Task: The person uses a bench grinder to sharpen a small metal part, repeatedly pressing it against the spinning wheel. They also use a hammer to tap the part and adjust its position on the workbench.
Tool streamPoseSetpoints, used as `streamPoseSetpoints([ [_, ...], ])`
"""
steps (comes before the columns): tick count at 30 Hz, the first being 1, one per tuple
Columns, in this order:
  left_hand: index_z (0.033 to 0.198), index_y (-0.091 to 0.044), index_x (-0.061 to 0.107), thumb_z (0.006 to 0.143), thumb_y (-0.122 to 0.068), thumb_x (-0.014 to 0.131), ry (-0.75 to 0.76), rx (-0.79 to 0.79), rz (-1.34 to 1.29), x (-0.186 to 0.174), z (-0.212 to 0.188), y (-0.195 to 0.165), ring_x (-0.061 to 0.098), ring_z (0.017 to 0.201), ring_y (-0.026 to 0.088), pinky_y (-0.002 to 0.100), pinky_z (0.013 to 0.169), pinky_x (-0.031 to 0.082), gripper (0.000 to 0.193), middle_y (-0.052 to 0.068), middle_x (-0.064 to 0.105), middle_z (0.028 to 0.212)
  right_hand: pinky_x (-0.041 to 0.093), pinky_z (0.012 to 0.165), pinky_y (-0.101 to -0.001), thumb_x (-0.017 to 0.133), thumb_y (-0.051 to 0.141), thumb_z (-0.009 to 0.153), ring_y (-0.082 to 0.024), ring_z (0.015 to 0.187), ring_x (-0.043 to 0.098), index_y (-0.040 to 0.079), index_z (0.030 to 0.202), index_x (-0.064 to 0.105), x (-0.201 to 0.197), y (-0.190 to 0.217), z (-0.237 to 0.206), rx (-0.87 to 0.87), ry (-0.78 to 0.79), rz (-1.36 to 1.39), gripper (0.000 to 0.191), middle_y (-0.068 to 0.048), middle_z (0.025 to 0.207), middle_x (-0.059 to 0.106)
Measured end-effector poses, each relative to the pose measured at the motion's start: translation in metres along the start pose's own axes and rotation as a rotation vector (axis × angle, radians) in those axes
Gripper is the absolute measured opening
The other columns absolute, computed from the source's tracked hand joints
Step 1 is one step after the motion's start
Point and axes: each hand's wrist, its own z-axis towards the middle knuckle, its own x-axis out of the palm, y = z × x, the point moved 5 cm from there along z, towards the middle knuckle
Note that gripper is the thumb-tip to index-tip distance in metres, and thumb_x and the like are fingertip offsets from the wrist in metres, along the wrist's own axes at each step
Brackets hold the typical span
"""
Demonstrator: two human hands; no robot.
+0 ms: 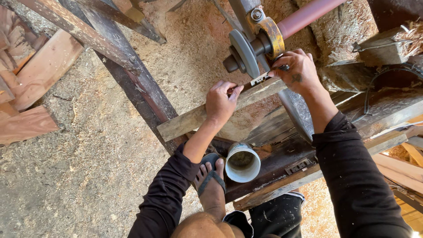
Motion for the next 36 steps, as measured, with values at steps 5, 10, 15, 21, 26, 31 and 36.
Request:
streamPoseSetpoints([
  [5, 0.086, -0.004, 0.077, 0.088, -0.025, 0.082, 0.001, -0.009, -0.037, 0.002, -0.001, 0.006, 0.069, 0.066, 0.017, 0.032, 0.059, 0.056, 0.022, 0.008, 0.072, 0.079, 0.037, 0.105, -0.0471, 0.086, 0.043, 0.08, -0.026, 0.114, 0.058, 0.017, 0.099, 0.083, -0.003, -0.001, 0.0, 0.018, 0.008, 0.023, 0.033, 0.002, 0.109, 0.075],
  [10, 0.089, -0.004, 0.077, 0.092, -0.024, 0.079, 0.022, -0.014, -0.042, 0.007, -0.001, 0.01, 0.069, 0.066, 0.014, 0.028, 0.056, 0.058, 0.021, 0.008, 0.074, 0.084, 0.037, 0.105, -0.0481, 0.086, 0.041, 0.079, -0.028, 0.117, 0.057, 0.017, 0.1, 0.083, -0.007, 0.0, -0.001, -0.016, -0.02, -0.043, 0.033, -0.003, 0.115, 0.073],
  [15, 0.087, -0.004, 0.078, 0.09, -0.023, 0.08, 0.022, -0.008, -0.033, 0.007, -0.001, 0.009, 0.067, 0.064, 0.015, 0.029, 0.055, 0.057, 0.02, 0.009, 0.074, 0.082, 0.038, 0.104, -0.048, 0.086, 0.041, 0.079, -0.03, 0.12, 0.056, 0.017, 0.1, 0.083, -0.01, -0.001, -0.001, -0.001, -0.025, -0.044, 0.032, -0.005, 0.117, 0.072],
  [21, 0.088, -0.004, 0.078, 0.09, -0.023, 0.08, 0.027, -0.007, -0.019, 0.003, 0.0, 0.007, 0.067, 0.064, 0.014, 0.031, 0.059, 0.056, 0.019, 0.007, 0.073, 0.079, 0.038, 0.104, -0.048, 0.087, 0.04, 0.079, -0.03, 0.121, 0.056, 0.017, 0.1, 0.083, -0.012, -0.001, 0.0, 0.0, -0.026, -0.047, 0.031, -0.005, 0.116, 0.071],
  [26, 0.088, -0.004, 0.079, 0.088, -0.028, 0.081, 0.057, 0.028, 0.02, 0.007, 0.004, -0.003, 0.065, 0.071, 0.018, 0.035, 0.066, 0.054, 0.023, 0.006, 0.072, 0.077, 0.039, 0.103, -0.0478, 0.087, 0.039, 0.078, -0.03, 0.119, 0.056, 0.017, 0.1, 0.083, -0.008, 0.001, -0.001, 0.014, -0.02, -0.052, 0.031, -0.004, 0.115, 0.071],
  [31, 0.089, -0.005, 0.079, 0.086, -0.034, 0.081, 0.063, 0.08, 0.06, 0.016, 0.007, -0.014, 0.065, 0.078, 0.022, 0.04, 0.077, 0.052, 0.029, 0.007, 0.072, 0.081, 0.04, 0.099, -0.0468, 0.088, 0.039, 0.075, -0.03, 0.115, 0.056, 0.018, 0.099, 0.084, 0.001, 0.009, -0.005, 0.005, -0.044, -0.041, 0.032, -0.003, 0.115, 0.071],
  [36, 0.089, -0.008, 0.079, 0.088, -0.034, 0.08, 0.039, 0.094, 0.113, 0.022, 0.006, -0.016, 0.065, 0.083, 0.024, 0.042, 0.08, 0.048, 0.026, 0.008, 0.072, 0.083, 0.04, 0.094, -0.0457, 0.09, 0.04, 0.073, -0.031, 0.111, 0.054, 0.019, 0.098, 0.084, 0.011, 0.015, -0.012, 0.009, -0.074, -0.065, 0.033, -0.006, 0.109, 0.07],
])
